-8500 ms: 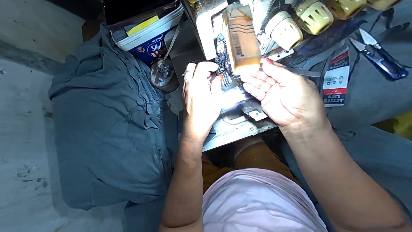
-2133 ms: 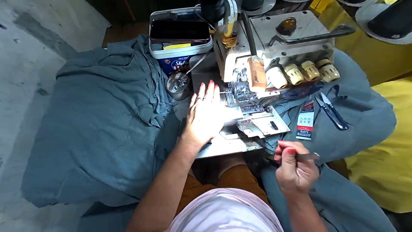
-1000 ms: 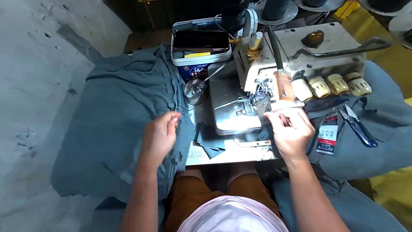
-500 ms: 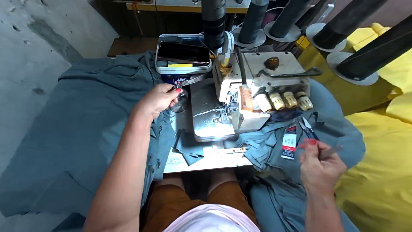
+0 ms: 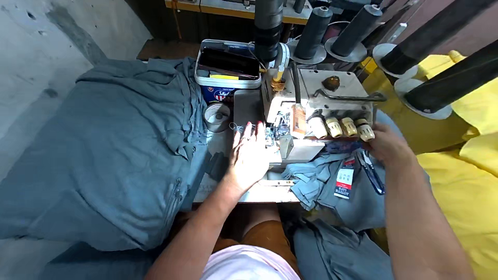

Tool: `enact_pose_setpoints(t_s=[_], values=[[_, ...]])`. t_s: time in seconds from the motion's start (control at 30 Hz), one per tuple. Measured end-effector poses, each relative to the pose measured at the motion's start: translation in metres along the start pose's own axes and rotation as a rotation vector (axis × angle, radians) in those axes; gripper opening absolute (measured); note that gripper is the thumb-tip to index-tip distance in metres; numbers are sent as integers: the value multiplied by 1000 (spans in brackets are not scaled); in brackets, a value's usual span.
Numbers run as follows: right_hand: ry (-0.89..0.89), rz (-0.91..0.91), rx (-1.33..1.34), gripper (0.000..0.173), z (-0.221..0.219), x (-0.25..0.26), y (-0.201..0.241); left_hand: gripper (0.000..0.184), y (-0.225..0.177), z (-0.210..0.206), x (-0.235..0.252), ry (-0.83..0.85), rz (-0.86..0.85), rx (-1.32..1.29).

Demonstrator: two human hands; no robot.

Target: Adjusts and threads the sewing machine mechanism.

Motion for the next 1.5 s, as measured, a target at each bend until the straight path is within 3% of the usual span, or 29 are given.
enact_pose_setpoints(t_s=[0.17,0.43,0.77,0.87,0.93,1.03,1.1,1.17,1.23,1.37,1.43,1.5], values=[[166,27,104,23,8,19,-13,60,3,2,-3,73,-50,153],[178,-55,39,27,10,26,1,56,3,3,-4,82,-71,141],[103,-63,-136,26,-10,24,18,56,3,4,-3,92,-49,137],[-153,-15,-341,39,2,22,12,55,2,6,-4,106,-49,124],[-397,142,-391,50,16,-2,7,54,1,8,-4,120,-53,133],[-793,548,-275,34,-1,-89,29,53,-4,14,-5,164,-56,125],[-865,899,-169,21,-29,-135,60,53,-8,21,-5,216,-35,135],[-712,1124,-284,20,-52,-160,95,53,-12,24,-5,245,-44,188],[-509,1202,-504,26,-64,-156,137,52,-12,24,-5,252,-63,224],[57,975,-829,42,-92,-101,232,55,-10,25,-5,265,-60,168],[298,864,-976,57,-111,-71,258,55,-8,24,-5,262,-64,156],[461,763,-1164,57,-128,-58,273,53,-6,24,-5,251,-75,144]])
Point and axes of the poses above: each hand's wrist, its own x-axis towards the middle knuckle, its own z-axis out of the back of the hand, y = z × x, the point moved 1 cm from there along x, towards the middle knuckle, and after that the axes turned 5 degrees about -x, right-handed, at the moved point
